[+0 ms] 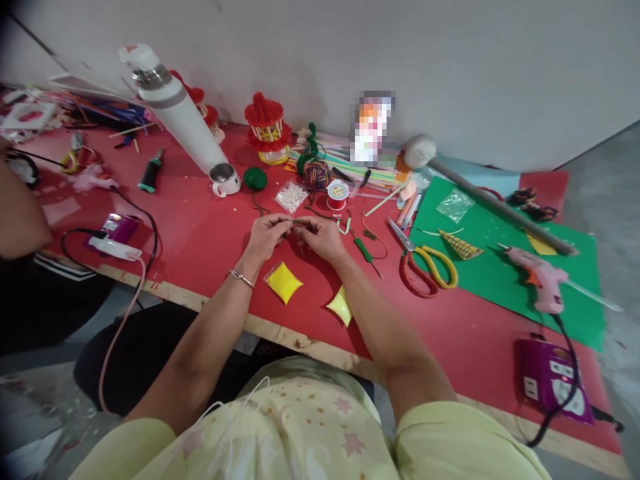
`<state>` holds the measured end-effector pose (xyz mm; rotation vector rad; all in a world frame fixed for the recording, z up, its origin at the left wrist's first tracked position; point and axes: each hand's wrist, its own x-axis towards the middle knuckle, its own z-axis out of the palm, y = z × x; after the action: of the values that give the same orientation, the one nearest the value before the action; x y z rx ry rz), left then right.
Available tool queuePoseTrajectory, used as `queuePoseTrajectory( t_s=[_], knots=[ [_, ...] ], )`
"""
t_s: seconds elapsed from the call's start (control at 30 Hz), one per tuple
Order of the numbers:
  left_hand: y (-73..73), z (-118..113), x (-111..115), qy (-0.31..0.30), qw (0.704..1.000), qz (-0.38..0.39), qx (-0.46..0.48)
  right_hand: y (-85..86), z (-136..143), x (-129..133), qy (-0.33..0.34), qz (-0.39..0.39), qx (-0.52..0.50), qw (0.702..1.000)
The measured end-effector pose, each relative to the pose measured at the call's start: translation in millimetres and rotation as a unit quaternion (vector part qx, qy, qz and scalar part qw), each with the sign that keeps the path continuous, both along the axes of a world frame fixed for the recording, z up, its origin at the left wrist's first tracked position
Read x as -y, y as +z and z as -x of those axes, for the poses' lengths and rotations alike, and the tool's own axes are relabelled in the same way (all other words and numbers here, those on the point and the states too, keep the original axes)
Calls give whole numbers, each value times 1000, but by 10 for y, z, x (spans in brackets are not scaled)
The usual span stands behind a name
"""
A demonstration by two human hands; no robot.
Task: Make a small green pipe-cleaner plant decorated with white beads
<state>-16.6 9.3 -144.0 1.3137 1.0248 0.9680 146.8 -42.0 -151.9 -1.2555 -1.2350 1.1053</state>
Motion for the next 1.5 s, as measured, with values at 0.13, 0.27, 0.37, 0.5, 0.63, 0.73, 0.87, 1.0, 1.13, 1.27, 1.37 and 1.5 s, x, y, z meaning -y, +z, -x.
queuePoseTrajectory(
  t_s=[0.13,0.27,0.37,0.5,0.63,0.73,0.87,1.0,1.13,1.27,1.37,1.5],
  knots=[
    [-28,1,-11,-5,1000,9,12,-37,-4,-15,1,-11,-2,1000],
    [-49,6,-18,-13,1000,10,7,-42,-4,-16,9,-24,5,1000],
    [-45,12,-19,-14,1000,-7,2,-30,0,-9,10,-32,3,999],
    [-39,24,-21,-24,1000,-16,-9,-15,4,-2,15,-42,5,999],
    [-43,31,-21,-40,999,-31,-11,-18,8,-6,15,-31,9,999],
    [-35,31,-16,-45,998,-35,-12,-28,6,-12,7,-53,24,998],
    [-9,34,-7,-42,999,-17,-1,-32,-6,-24,-32,-145,87,985],
    [-2,47,-14,-50,999,-4,-1,-53,-6,-53,-39,-143,81,986],
    [-35,44,-26,-74,997,-8,-9,-76,7,-82,-63,-140,75,985],
    [-83,-8,-19,-79,997,-11,5,-29,25,-50,-86,-190,212,955],
    [-103,-62,2,-81,996,-19,9,19,41,-2,-109,-209,321,917],
    [-69,-89,33,-81,995,-57,-27,51,48,37,-111,-203,383,894]
  ],
)
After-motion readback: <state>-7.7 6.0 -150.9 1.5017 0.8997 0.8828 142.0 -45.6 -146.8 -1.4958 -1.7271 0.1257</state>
